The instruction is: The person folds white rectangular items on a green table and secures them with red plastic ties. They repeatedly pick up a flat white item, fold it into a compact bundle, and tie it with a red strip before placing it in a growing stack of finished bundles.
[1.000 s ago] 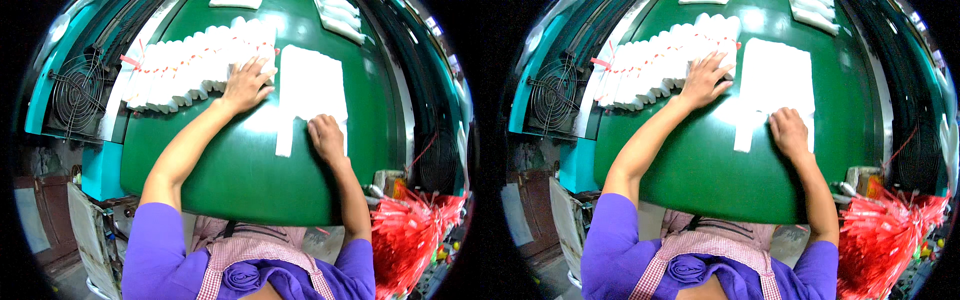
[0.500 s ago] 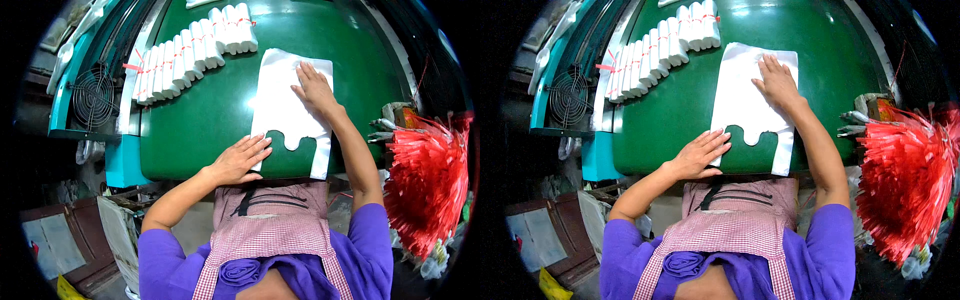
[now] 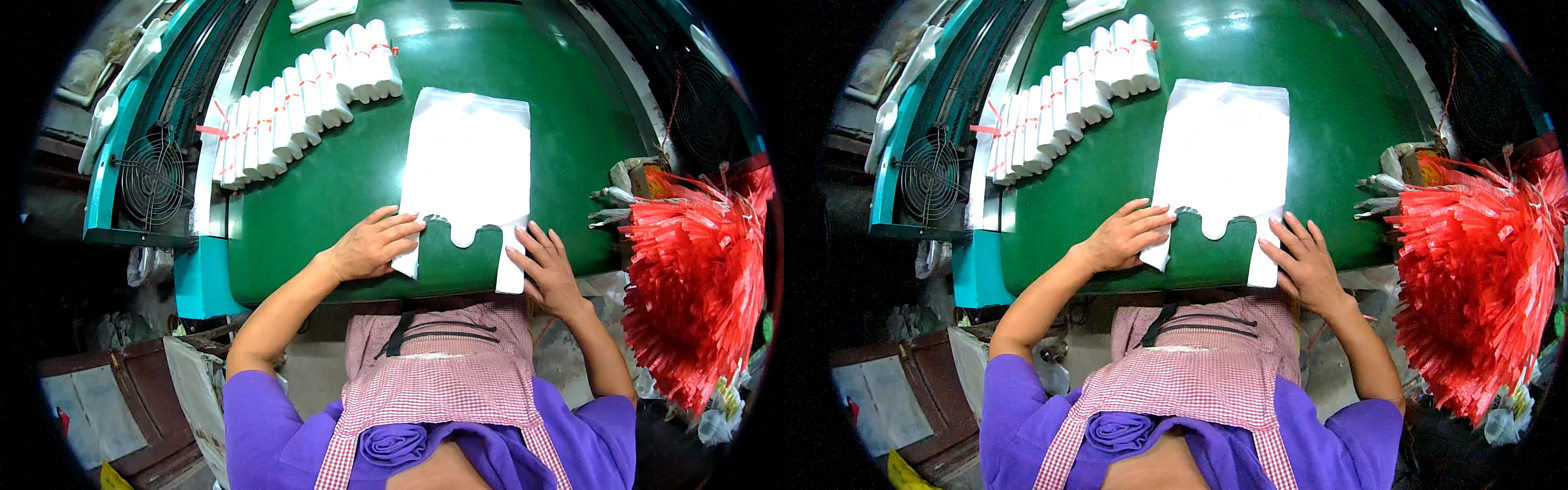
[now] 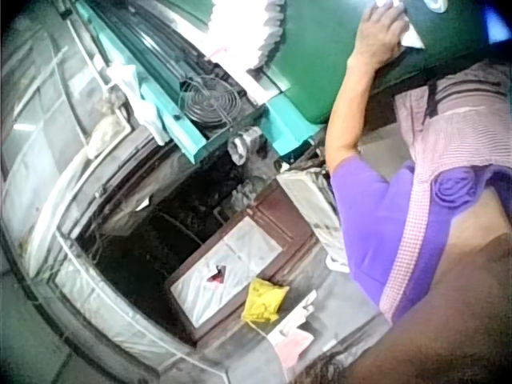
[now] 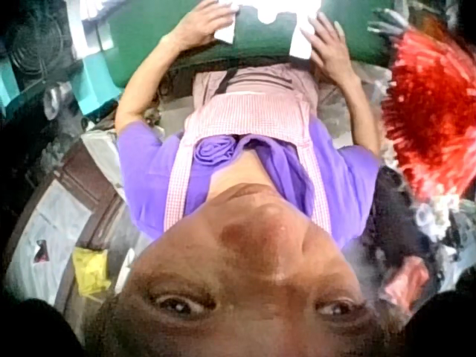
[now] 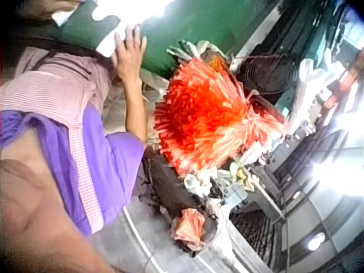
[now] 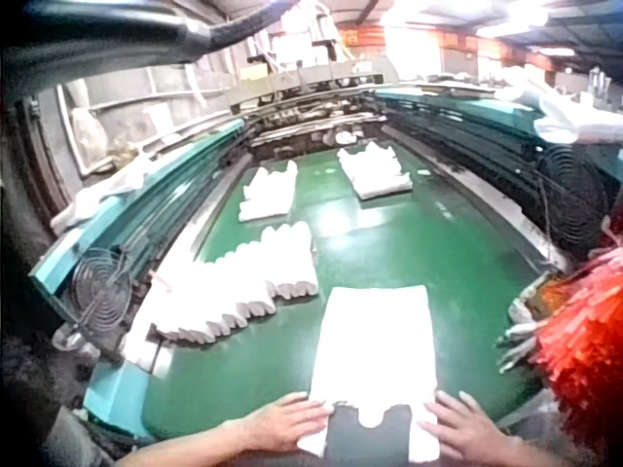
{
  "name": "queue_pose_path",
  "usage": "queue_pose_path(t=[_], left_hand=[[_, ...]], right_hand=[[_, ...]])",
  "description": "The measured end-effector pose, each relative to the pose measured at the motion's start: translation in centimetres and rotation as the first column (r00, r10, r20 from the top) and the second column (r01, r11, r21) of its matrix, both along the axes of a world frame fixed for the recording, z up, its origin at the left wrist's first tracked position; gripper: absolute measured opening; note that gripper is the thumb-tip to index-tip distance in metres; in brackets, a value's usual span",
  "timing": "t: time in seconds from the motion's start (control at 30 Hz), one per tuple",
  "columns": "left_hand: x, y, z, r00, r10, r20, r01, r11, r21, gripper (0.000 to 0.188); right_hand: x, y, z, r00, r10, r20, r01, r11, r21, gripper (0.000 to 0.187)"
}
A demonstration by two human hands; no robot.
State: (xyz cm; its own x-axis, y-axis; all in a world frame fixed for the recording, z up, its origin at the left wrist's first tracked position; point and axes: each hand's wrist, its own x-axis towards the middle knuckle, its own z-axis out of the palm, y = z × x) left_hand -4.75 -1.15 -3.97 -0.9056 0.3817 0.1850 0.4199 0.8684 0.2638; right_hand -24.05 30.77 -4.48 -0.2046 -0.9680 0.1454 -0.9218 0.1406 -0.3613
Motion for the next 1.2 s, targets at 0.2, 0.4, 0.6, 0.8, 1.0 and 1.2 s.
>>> queue_pose_path(t=[0.2,0.4,0.6,0.8,1.0,1.2], left_hand=[[0.9,1.8,-0.2,0.999,0.041,-0.002,-0.040,0.990,0.134,0.022],[5.6,4.5,-1.2,0.968,0.202,0.148,-0.191,0.978,-0.088,0.086],[2.0,2.8,-0.3,0.989,0.146,-0.014,-0.141,0.976,0.164,0.033],[-5.6,4.7,0.7,0.923,0.379,0.068,-0.357,0.775,0.521,0.018],[-7.7,5.2,0.2,0.907,0.420,0.035,-0.422,0.906,0.047,0.029],[-1.1,8.7,-1.0,0.921,0.238,-0.308,-0.256,0.967,-0.018,0.038]], right_hand=[[-0.2,0.7,-0.8,0.997,0.073,0.010,-0.071,0.986,-0.154,0.049],[2.1,0.6,-1.2,0.996,-0.048,-0.075,0.046,0.999,-0.023,0.059],[0.8,1.1,-0.2,0.999,0.033,-0.017,-0.035,0.987,-0.157,0.049],[-0.2,-2.7,2.0,0.953,0.185,0.240,-0.099,0.938,-0.331,0.031],[0.4,-9.7,0.2,0.932,-0.159,0.326,0.201,0.974,-0.100,0.020],[3.2,-8.9,0.6,0.988,0.000,-0.154,-0.029,0.982,-0.186,0.026]])
